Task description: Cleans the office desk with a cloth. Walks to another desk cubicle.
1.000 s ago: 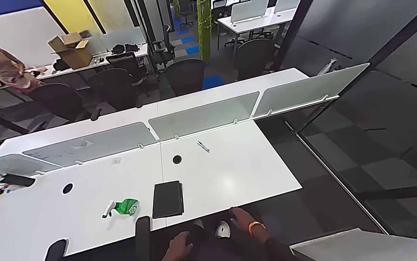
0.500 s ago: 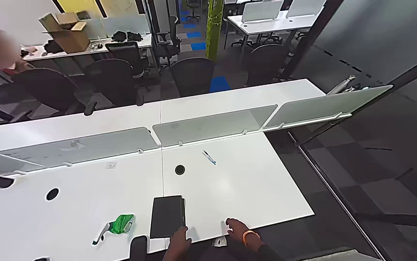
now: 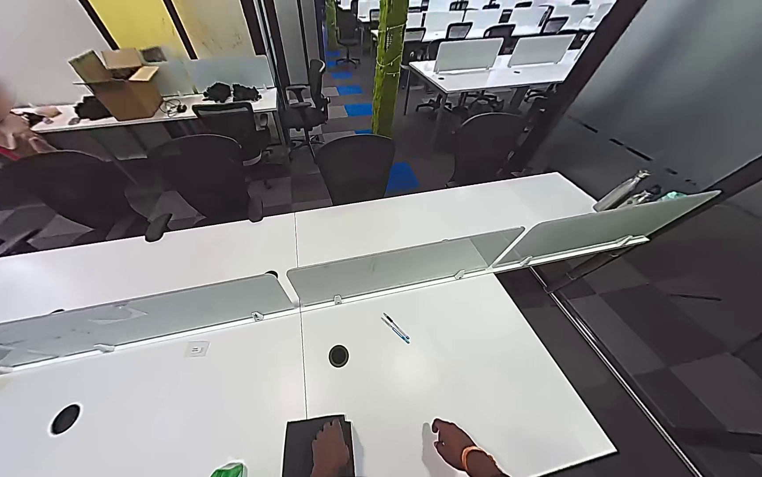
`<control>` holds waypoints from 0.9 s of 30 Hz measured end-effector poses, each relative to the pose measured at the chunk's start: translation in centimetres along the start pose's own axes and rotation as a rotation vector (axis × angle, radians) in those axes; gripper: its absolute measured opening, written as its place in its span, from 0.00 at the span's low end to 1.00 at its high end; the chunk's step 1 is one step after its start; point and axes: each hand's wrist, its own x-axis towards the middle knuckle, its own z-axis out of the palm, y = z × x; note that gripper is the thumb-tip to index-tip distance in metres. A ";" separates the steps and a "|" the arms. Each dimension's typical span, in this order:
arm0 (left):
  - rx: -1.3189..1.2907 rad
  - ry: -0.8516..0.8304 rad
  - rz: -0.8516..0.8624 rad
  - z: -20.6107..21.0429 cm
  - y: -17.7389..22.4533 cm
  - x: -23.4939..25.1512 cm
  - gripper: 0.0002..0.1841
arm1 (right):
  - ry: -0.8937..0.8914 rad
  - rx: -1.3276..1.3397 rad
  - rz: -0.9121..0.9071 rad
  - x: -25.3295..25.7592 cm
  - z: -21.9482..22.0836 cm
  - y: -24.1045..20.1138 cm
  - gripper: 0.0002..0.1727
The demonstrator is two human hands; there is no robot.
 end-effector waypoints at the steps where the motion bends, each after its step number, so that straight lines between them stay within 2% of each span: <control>1: 0.005 0.014 -0.026 -0.2 0.3 0.4 0.37 | 0.001 0.012 0.001 0.5 -0.5 -0.4 0.26; 3: 0.027 0.075 -0.081 -0.3 0.8 1.4 0.40 | 0.000 0.037 0.014 1.6 -1.7 -1.0 0.27; 7: 0.119 0.185 -0.178 0.8 0.6 3.8 0.52 | 0.065 0.101 0.023 4.5 -3.7 -1.2 0.29; 10: 0.158 0.208 -0.197 1.4 -0.1 4.7 0.59 | 0.188 0.191 0.050 6.2 -6.4 -2.0 0.37; 15: 0.206 0.256 -0.070 2.9 -0.8 5.2 0.61 | 0.430 0.342 0.110 9.4 -10.7 -3.3 0.55; 19: 0.200 0.242 -0.041 2.9 -0.5 5.5 0.58 | 0.466 0.363 0.145 11.9 -13.4 -5.0 0.63; 22: 0.189 0.191 -0.036 2.6 -0.8 5.9 0.62 | 0.458 0.349 0.140 14.0 -14.5 -6.1 0.62; 27: 0.216 0.142 -0.020 2.6 -1.2 6.7 0.65 | 0.442 0.370 0.098 16.6 -16.2 -8.8 0.53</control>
